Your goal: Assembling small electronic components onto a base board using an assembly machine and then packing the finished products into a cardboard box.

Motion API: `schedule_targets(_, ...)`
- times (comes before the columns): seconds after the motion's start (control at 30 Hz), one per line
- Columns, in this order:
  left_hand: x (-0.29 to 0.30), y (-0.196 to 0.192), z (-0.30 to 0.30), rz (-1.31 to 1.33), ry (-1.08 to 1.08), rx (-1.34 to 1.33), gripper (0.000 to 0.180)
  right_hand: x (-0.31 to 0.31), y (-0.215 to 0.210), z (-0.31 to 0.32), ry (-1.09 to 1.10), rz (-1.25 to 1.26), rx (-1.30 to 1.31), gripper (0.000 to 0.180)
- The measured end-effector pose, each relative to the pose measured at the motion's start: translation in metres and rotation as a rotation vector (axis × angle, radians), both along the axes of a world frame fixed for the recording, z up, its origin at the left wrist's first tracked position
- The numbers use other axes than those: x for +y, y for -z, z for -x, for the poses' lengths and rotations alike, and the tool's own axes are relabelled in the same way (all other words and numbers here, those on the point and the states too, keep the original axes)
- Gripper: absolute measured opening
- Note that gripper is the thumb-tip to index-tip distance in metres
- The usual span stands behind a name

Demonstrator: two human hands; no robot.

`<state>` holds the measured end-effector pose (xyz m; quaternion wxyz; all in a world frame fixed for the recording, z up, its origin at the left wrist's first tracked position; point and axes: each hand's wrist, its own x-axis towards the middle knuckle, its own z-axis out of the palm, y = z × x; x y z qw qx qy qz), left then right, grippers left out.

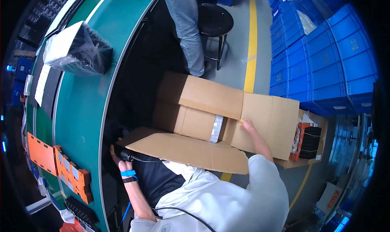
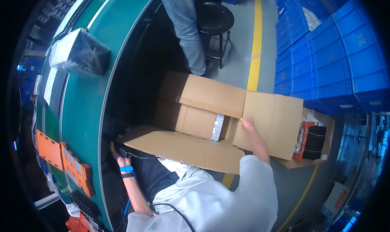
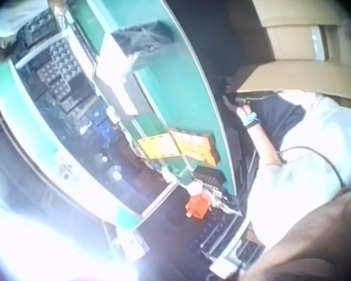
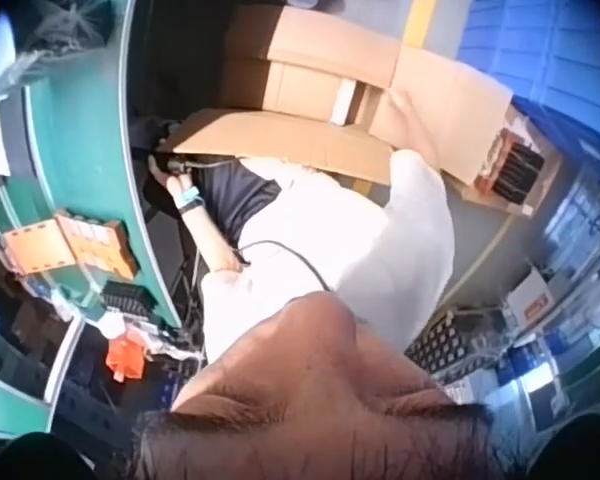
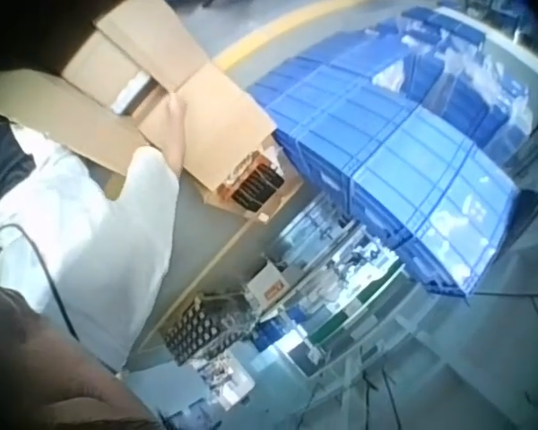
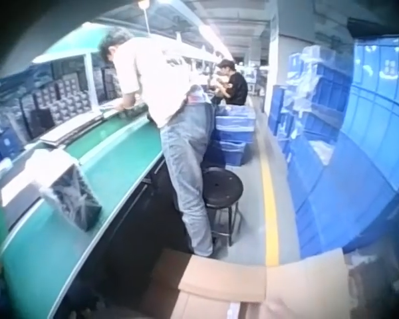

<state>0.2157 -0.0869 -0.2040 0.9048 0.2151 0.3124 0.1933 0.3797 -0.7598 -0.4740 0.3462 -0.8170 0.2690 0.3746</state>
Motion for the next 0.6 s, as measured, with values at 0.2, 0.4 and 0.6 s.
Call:
schedule_targets(0.2,0.012,0.016,0.02,0.016,-0.024,-0.03,0.045,-0.087,-0.018,0.127,0.59,-0.101,0.231,0.054)
schedule_targets(0.4,0.017,0.014,0.026,-0.034,0.0,-0.037,0.042,-0.116,-0.014,0.239,1.241,0.082,-0.133,0.065)
schedule_targets(0.6,0.023,0.018,0.025,0.015,0.006,-0.066,0.041,-0.112,-0.052,0.21,1.809,-0.605,-0.707,0.062)
